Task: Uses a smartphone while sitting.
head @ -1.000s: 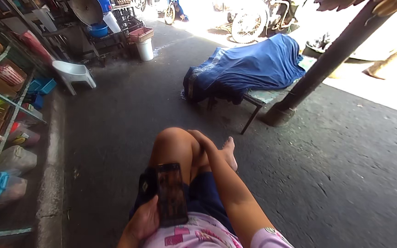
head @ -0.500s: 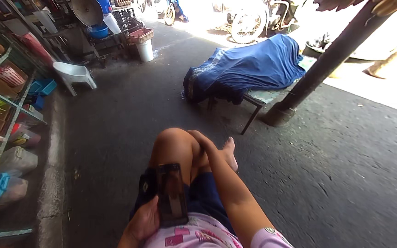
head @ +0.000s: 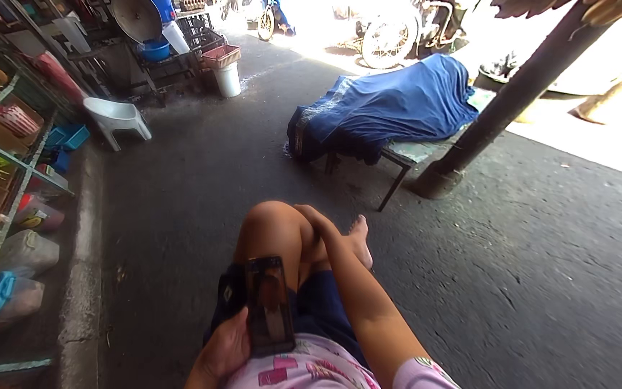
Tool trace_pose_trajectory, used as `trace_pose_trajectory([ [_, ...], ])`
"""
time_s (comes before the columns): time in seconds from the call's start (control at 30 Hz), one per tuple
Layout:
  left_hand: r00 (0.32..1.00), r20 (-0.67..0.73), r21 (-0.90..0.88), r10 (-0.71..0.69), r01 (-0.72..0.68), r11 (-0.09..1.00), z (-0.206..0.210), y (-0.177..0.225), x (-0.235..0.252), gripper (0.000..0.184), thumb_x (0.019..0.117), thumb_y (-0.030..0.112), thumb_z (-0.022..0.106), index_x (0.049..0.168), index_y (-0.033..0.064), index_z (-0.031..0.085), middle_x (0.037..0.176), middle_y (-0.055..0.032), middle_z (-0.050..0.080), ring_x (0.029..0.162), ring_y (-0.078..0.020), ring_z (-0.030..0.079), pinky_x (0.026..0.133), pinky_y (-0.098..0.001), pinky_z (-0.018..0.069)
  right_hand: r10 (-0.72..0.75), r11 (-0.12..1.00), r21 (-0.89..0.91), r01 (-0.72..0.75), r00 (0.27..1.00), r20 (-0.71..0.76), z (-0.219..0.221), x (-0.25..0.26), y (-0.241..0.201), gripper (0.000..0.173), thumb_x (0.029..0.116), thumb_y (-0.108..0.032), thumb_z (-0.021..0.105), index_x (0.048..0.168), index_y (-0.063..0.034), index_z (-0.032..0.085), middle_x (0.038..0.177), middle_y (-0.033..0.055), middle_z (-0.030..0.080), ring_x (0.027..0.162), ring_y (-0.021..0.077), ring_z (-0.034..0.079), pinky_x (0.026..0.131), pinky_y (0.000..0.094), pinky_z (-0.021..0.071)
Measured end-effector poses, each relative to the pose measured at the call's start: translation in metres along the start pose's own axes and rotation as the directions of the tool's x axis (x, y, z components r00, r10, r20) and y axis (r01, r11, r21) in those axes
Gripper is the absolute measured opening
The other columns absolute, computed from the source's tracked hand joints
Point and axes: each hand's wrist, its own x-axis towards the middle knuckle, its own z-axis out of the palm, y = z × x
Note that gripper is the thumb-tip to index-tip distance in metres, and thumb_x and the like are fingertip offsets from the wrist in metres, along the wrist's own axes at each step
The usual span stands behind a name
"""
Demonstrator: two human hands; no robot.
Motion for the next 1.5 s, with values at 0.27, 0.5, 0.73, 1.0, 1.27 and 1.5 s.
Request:
trace_pose_trajectory([
  [0.27, 1.0, 0.023, -0.014, -0.014, 0.014, 1.0, 0.001, 0.001, 0.001, 0.045, 0.0944, 0.046, 0.067, 0.125, 0.0133, 0.068, 0.121, -0.0097, 0.073, 0.116, -0.0188, 0.068, 0.105, -0.0371, 0.0522, 0.018, 1.0, 0.018, -0.018, 1.0, 0.01, -0.001, -0.002, -0.001, 0.045, 0.1098, -0.027, 0.034, 0.115, 0.0051, 0.066, 0.117, 0.0232, 0.065, 0.111, 0.0302, 0.062, 0.097, 0.0506, 0.0463],
  [0.5, 1.0, 0.019, -0.017, -0.016, 0.016, 1.0, 0.001, 0.001, 0.001, 0.044, 0.0947, 0.046, 0.066, 0.125, 0.0137, 0.069, 0.121, -0.0096, 0.073, 0.115, -0.0187, 0.069, 0.105, -0.0365, 0.0523, 0.016, 1.0, -0.027, -0.015, 0.999, 0.028, -0.002, -0.004, -0.007, 0.044, 0.1103, -0.024, 0.034, 0.119, 0.0062, 0.064, 0.122, 0.0247, 0.063, 0.116, 0.0307, 0.061, 0.1, 0.0499, 0.0449],
  [0.73, 1.0, 0.017, -0.019, -0.013, 0.013, 1.0, 0.001, 0.001, 0.0, 0.043, 0.094, 0.045, 0.067, 0.123, 0.0138, 0.069, 0.119, -0.0092, 0.073, 0.114, -0.0182, 0.069, 0.103, -0.0358, 0.053, -0.012, 0.999, -0.051, 0.015, 0.998, 0.054, -0.001, -0.006, -0.013, 0.039, 0.1106, -0.016, 0.035, 0.127, 0.012, 0.057, 0.131, 0.0307, 0.058, 0.123, 0.0344, 0.057, 0.107, 0.0484, 0.0412],
  [1.0, 1.0, -0.028, 0.002, -0.009, 0.009, 1.0, 0.002, 0.001, 0.0, 0.044, 0.0929, 0.046, 0.068, 0.123, 0.0143, 0.069, 0.119, -0.0088, 0.073, 0.114, -0.0182, 0.069, 0.103, -0.0366, 0.0534, 0.021, 1.0, -0.019, -0.021, 1.0, 0.011, -0.001, -0.002, -0.004, 0.045, 0.1105, -0.026, 0.034, 0.121, 0.006, 0.065, 0.125, 0.0253, 0.063, 0.12, 0.0332, 0.059, 0.103, 0.0523, 0.0434],
  [1.27, 1.0, -0.025, 0.006, -0.007, 0.007, 1.0, -0.001, 0.0, 0.0, 0.046, 0.093, 0.047, 0.068, 0.125, 0.0133, 0.068, 0.121, -0.0094, 0.073, 0.115, -0.0186, 0.068, 0.104, -0.037, 0.0525, 0.0, 0.999, -0.049, 0.001, 1.0, 0.02, -0.001, 0.0, -0.003, 0.044, 0.1103, -0.026, 0.035, 0.12, 0.0053, 0.065, 0.125, 0.0244, 0.063, 0.119, 0.0329, 0.06, 0.103, 0.0522, 0.0438],
  [1.5, 1.0, -0.018, -0.005, -0.006, 0.006, 1.0, -0.001, 0.0, 0.0, 0.046, 0.0931, 0.046, 0.069, 0.125, 0.0133, 0.068, 0.121, -0.0097, 0.072, 0.116, -0.0189, 0.068, 0.105, -0.037, 0.0522, 0.018, 0.999, -0.041, -0.017, 1.0, 0.01, 0.0, 0.007, 0.002, 0.046, 0.1093, -0.03, 0.037, 0.119, 0.0034, 0.066, 0.124, 0.0233, 0.064, 0.119, 0.0325, 0.06, 0.102, 0.0535, 0.0444],
])
